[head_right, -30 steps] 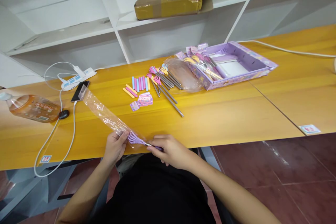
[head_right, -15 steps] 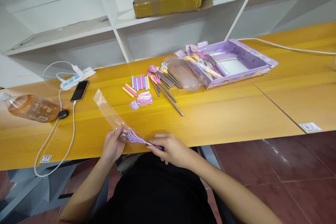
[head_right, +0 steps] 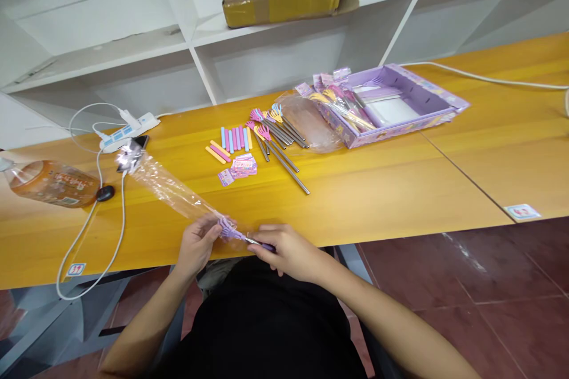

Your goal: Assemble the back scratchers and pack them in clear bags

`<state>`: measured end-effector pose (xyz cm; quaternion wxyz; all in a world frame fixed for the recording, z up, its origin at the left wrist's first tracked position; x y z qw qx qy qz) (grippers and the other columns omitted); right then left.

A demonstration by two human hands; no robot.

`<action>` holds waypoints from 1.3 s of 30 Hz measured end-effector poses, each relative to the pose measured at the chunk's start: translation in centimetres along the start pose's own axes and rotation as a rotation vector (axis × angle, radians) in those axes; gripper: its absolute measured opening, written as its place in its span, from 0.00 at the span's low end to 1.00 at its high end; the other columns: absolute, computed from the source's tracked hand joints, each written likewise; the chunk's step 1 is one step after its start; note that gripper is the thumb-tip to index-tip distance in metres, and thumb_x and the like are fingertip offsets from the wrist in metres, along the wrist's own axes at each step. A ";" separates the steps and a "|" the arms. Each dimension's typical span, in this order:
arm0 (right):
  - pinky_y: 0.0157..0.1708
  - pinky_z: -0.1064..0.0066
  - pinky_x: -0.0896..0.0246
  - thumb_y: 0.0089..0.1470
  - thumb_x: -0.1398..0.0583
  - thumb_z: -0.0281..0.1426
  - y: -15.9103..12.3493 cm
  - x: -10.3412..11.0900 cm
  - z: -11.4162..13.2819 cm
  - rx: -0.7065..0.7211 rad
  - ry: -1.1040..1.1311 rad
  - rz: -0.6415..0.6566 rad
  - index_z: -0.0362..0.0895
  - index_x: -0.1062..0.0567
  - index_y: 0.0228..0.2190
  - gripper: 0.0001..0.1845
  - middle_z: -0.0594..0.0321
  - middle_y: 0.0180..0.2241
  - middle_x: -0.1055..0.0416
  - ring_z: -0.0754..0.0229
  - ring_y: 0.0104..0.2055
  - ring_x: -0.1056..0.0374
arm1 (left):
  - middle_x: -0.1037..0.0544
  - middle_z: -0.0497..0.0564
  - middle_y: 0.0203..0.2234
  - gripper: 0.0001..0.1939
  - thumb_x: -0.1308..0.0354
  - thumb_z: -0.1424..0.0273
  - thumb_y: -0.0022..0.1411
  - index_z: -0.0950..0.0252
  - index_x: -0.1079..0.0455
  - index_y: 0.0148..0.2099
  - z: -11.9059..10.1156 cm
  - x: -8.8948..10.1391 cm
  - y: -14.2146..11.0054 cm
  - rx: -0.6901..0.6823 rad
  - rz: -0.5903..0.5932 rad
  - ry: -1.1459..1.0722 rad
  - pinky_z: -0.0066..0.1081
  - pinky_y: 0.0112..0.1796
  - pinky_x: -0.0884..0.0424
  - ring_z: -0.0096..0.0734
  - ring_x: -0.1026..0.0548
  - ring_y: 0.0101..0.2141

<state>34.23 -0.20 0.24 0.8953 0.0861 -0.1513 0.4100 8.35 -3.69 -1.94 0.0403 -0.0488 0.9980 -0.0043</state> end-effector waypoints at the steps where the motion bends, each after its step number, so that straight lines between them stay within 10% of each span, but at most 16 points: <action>1: 0.26 0.73 0.31 0.77 0.45 0.47 0.1 0.2 0.2 0.030 -0.034 -0.009 0.45 0.18 0.49 0.23 0.59 0.37 0.28 0.63 0.29 0.28 | 0.12 0.54 0.37 0.16 0.23 0.55 0.62 0.63 0.13 0.43 -0.3 -0.3 0.1 -0.012 -0.067 -0.058 0.32 0.42 0.20 0.38 0.15 0.38; 6: 0.35 0.67 0.39 0.78 0.45 0.45 0.4 0.8 0.5 0.126 -0.152 -0.030 0.45 0.22 0.35 0.23 0.61 0.31 0.28 0.58 0.33 0.33 | 0.15 0.51 0.29 0.20 0.18 0.54 0.54 0.65 0.15 0.37 -1.2 -1.0 0.5 0.012 -0.228 -0.243 0.27 0.30 0.24 0.28 0.22 0.26; 13: 0.35 0.67 0.44 0.79 0.47 0.45 0.4 0.7 0.2 0.114 -0.134 0.007 0.45 0.27 0.31 0.26 0.63 0.30 0.31 0.59 0.32 0.36 | 0.12 0.56 0.35 0.24 0.20 0.48 0.54 0.65 0.13 0.38 -0.3 -0.4 0.3 0.053 -0.189 -0.129 0.35 0.45 0.19 0.40 0.15 0.38; 27: 0.35 0.67 0.40 0.78 0.44 0.44 0.5 0.2 0.4 0.149 -0.142 0.004 0.45 0.21 0.35 0.23 0.61 0.31 0.26 0.58 0.33 0.31 | 0.10 0.59 0.37 0.20 0.26 0.50 0.63 0.62 0.11 0.41 -0.3 0.2 -0.4 0.084 0.185 0.089 0.44 0.47 0.18 0.51 0.13 0.39; 39: 0.33 0.69 0.44 0.79 0.47 0.48 0.3 1.0 0.4 0.024 -0.113 0.007 0.44 0.26 0.32 0.27 0.65 0.28 0.31 0.61 0.30 0.37 | 0.15 0.53 0.27 0.26 0.18 0.47 0.51 0.65 0.17 0.34 -1.2 -0.6 0.5 0.021 -0.283 -0.282 0.35 0.36 0.17 0.39 0.15 0.30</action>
Point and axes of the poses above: each hand's wrist, its own y-axis towards the middle knuckle, its own x-axis out of the back of the hand, z = x × y, the point moved 1 cm from there along y, towards the middle knuckle
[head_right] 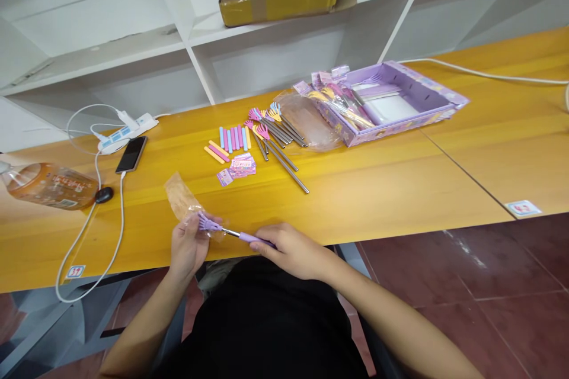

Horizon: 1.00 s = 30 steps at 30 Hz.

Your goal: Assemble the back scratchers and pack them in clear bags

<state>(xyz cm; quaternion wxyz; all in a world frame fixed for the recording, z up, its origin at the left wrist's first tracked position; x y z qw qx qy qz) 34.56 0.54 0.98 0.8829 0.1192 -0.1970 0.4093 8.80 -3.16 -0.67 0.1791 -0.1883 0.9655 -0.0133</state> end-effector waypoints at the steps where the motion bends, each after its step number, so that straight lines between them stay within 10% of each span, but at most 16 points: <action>1: 0.33 0.69 0.45 0.79 0.47 0.48 0.0 -0.1 0.0 0.000 -0.001 -0.006 0.45 0.27 0.32 0.27 0.65 0.28 0.31 0.61 0.30 0.37 | 0.15 0.53 0.27 0.26 0.18 0.47 0.50 0.65 0.17 0.34 -0.1 -0.1 0.0 0.014 0.032 0.011 0.36 0.37 0.17 0.41 0.14 0.31; 13: 0.32 0.69 0.43 0.77 0.46 0.54 0.5 -1.4 -0.1 -0.028 0.031 -0.113 0.44 0.23 0.31 0.31 0.63 0.27 0.29 0.60 0.29 0.36 | 0.11 0.59 0.35 0.23 0.24 0.49 0.61 0.65 0.17 0.40 0.9 0.2 -0.4 0.076 0.284 0.147 0.42 0.40 0.18 0.49 0.13 0.37; 20: 0.35 0.69 0.40 0.77 0.47 0.53 0.6 -1.8 -0.2 0.009 0.042 -0.147 0.44 0.22 0.35 0.30 0.62 0.30 0.26 0.59 0.31 0.34 | 0.11 0.55 0.35 0.38 0.24 0.46 0.61 0.60 0.26 0.65 0.3 -0.4 -0.7 0.088 0.246 0.045 0.39 0.42 0.18 0.44 0.13 0.37; 25: 0.35 0.68 0.42 0.78 0.48 0.51 0.7 -2.1 -0.1 0.033 0.013 -0.176 0.44 0.26 0.33 0.28 0.63 0.30 0.28 0.60 0.31 0.35 | 0.15 0.60 0.54 0.32 0.25 0.43 0.60 0.60 0.19 0.56 -0.1 -0.7 -0.6 0.025 0.233 -0.056 0.42 0.53 0.20 0.45 0.17 0.49; 30: 0.34 0.69 0.44 0.79 0.48 0.49 0.7 -2.0 -0.1 0.021 0.011 -0.177 0.45 0.28 0.32 0.27 0.65 0.28 0.32 0.61 0.30 0.36 | 0.16 0.53 0.41 0.26 0.25 0.46 0.61 0.62 0.16 0.49 -0.1 -0.7 -0.1 -0.034 0.099 -0.142 0.33 0.46 0.19 0.34 0.19 0.40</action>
Point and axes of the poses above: each hand's wrist, its own y-axis towards the middle knuckle, its own x-axis out of the back of the hand, z = x × y, the point moved 1 cm from there along y, towards the middle knuckle
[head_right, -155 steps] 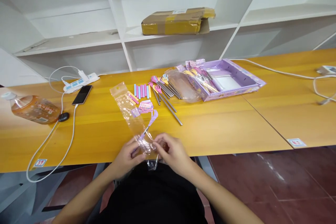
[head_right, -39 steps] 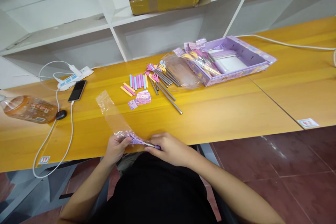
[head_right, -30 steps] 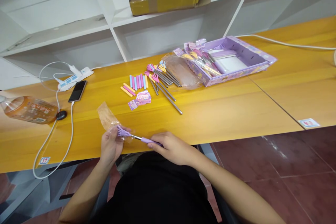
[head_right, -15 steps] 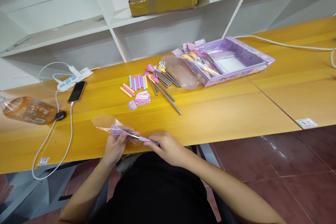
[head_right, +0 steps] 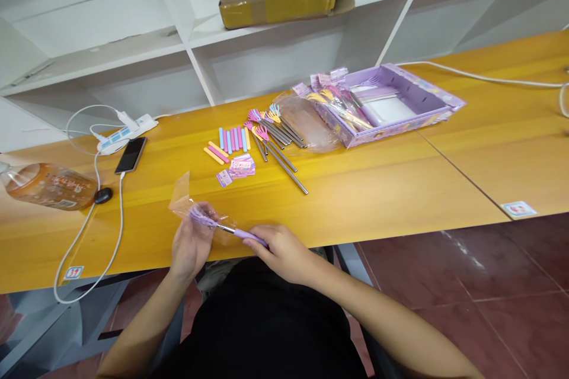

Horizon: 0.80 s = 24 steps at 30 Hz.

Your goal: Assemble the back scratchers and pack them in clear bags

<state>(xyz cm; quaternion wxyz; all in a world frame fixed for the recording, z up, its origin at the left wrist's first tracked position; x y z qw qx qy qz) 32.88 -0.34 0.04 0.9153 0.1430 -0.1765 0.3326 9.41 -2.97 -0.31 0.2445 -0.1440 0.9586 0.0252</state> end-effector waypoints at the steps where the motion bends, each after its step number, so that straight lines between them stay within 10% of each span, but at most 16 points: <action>1: 0.34 0.69 0.44 0.79 0.48 0.49 0.0 0.0 0.0 0.001 0.000 -0.003 0.45 0.28 0.32 0.27 0.65 0.28 0.32 0.61 0.30 0.36 | 0.17 0.52 0.39 0.24 0.24 0.49 0.62 0.62 0.16 0.49 0.0 0.1 0.1 -0.020 -0.026 -0.014 0.31 0.44 0.20 0.32 0.19 0.39; 8: 0.35 0.69 0.42 0.79 0.47 0.46 0.0 0.2 0.0 0.011 -0.003 -0.027 0.45 0.26 0.34 0.24 0.65 0.29 0.31 0.61 0.31 0.34 | 0.14 0.50 0.37 0.20 0.16 0.59 0.52 0.65 0.16 0.41 0.4 0.8 0.6 0.002 -0.151 -0.065 0.27 0.42 0.19 0.28 0.17 0.36; 19: 0.41 0.67 0.34 0.79 0.45 0.43 0.1 0.0 0.0 0.049 -0.020 0.002 0.44 0.18 0.43 0.21 0.58 0.36 0.21 0.56 0.36 0.27 | 0.13 0.53 0.30 0.24 0.14 0.55 0.45 0.66 0.16 0.36 0.9 0.4 0.0 0.150 -0.018 0.154 0.37 0.46 0.18 0.39 0.14 0.34; 24: 0.42 0.68 0.33 0.76 0.40 0.40 -0.3 0.6 -0.6 0.005 0.099 0.041 0.46 0.24 0.59 0.17 0.59 0.42 0.22 0.58 0.39 0.28 | 0.13 0.50 0.32 0.22 0.14 0.57 0.48 0.65 0.17 0.38 0.6 0.7 0.4 0.018 -0.154 0.014 0.32 0.42 0.18 0.33 0.15 0.34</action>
Point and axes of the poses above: each hand's wrist, its own y-axis towards the middle knuckle, its own x-axis out of the back of the hand, z = x × y, the point moved 1 cm from there along y, towards the middle knuckle
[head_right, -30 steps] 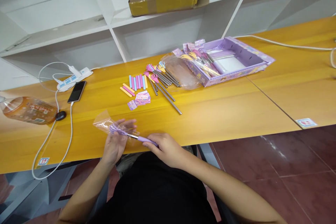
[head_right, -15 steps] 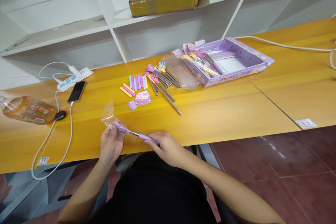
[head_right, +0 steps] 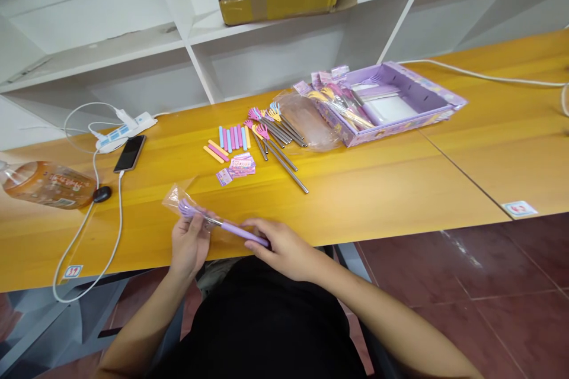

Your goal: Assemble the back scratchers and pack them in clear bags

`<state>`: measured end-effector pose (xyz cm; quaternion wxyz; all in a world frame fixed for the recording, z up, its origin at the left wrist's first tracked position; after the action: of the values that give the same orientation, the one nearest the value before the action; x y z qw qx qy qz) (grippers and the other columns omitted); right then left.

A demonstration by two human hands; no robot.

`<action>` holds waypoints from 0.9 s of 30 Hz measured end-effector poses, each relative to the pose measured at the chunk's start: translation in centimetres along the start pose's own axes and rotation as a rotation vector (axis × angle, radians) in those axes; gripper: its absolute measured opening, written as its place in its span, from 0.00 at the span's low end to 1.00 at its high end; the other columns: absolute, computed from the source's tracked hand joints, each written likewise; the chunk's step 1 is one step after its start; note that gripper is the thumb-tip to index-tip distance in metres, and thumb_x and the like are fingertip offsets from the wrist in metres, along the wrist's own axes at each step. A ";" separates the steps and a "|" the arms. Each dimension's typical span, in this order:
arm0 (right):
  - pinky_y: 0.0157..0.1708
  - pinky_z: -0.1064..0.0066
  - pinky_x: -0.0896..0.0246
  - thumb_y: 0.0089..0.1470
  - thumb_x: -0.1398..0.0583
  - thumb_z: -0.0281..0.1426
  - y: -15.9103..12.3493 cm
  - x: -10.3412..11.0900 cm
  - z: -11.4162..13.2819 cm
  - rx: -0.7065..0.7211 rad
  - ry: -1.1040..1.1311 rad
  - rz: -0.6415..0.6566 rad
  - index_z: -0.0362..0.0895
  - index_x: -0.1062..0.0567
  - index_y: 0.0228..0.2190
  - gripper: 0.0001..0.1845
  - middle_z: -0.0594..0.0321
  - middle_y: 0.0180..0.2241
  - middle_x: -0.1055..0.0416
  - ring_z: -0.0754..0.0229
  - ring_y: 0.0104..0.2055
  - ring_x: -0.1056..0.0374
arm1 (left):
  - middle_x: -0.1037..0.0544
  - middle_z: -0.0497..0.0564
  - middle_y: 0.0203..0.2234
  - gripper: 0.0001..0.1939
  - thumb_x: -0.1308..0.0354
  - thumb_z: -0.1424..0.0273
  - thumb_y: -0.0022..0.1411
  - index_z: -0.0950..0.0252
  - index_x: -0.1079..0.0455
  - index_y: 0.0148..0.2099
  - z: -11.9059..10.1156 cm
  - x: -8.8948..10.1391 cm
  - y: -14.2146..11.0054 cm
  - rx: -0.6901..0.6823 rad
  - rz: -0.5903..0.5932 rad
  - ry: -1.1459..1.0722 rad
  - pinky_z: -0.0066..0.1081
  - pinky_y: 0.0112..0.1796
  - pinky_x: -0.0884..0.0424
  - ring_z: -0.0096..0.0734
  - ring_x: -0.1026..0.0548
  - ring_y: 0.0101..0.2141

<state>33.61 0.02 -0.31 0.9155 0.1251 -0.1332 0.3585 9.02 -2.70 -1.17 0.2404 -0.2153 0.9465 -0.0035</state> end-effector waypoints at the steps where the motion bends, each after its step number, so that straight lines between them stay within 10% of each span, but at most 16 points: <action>1: 0.41 0.69 0.33 0.75 0.39 0.40 -0.2 0.2 -0.2 -0.013 0.044 0.010 0.47 0.26 0.62 0.19 0.61 0.41 0.23 0.59 0.38 0.29 | 0.14 0.49 0.32 0.22 0.15 0.58 0.50 0.65 0.17 0.39 -0.1 0.0 0.2 -0.022 -0.024 -0.039 0.30 0.41 0.19 0.31 0.16 0.34; 11: 0.36 0.70 0.33 0.70 0.33 0.47 -0.5 0.8 -0.5 -0.045 0.386 0.105 0.46 0.21 0.50 0.19 0.64 0.36 0.23 0.63 0.33 0.30 | 0.14 0.49 0.31 0.20 0.15 0.58 0.52 0.64 0.17 0.38 -0.6 0.3 0.2 0.059 0.062 -0.066 0.28 0.38 0.18 0.29 0.16 0.32; 27: 0.34 0.70 0.35 0.71 0.33 0.39 -0.7 -1.2 -1.3 0.174 -0.007 -0.063 0.47 0.27 0.47 0.12 0.63 0.39 0.29 0.63 0.32 0.34 | 0.11 0.58 0.36 0.22 0.26 0.50 0.64 0.66 0.15 0.43 0.2 -0.5 -1.8 0.182 0.498 0.408 0.39 0.44 0.17 0.46 0.13 0.39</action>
<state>33.46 -0.84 -2.01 0.9115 0.2094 -0.1007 0.3395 10.23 -4.09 -0.96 0.0578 0.0502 0.9945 -0.0719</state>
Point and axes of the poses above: each hand's wrist, its own y-axis towards the middle knuckle, its own x-axis out of the back of the hand, z = x × y, the point moved 1 cm from there along y, towards the middle knuckle
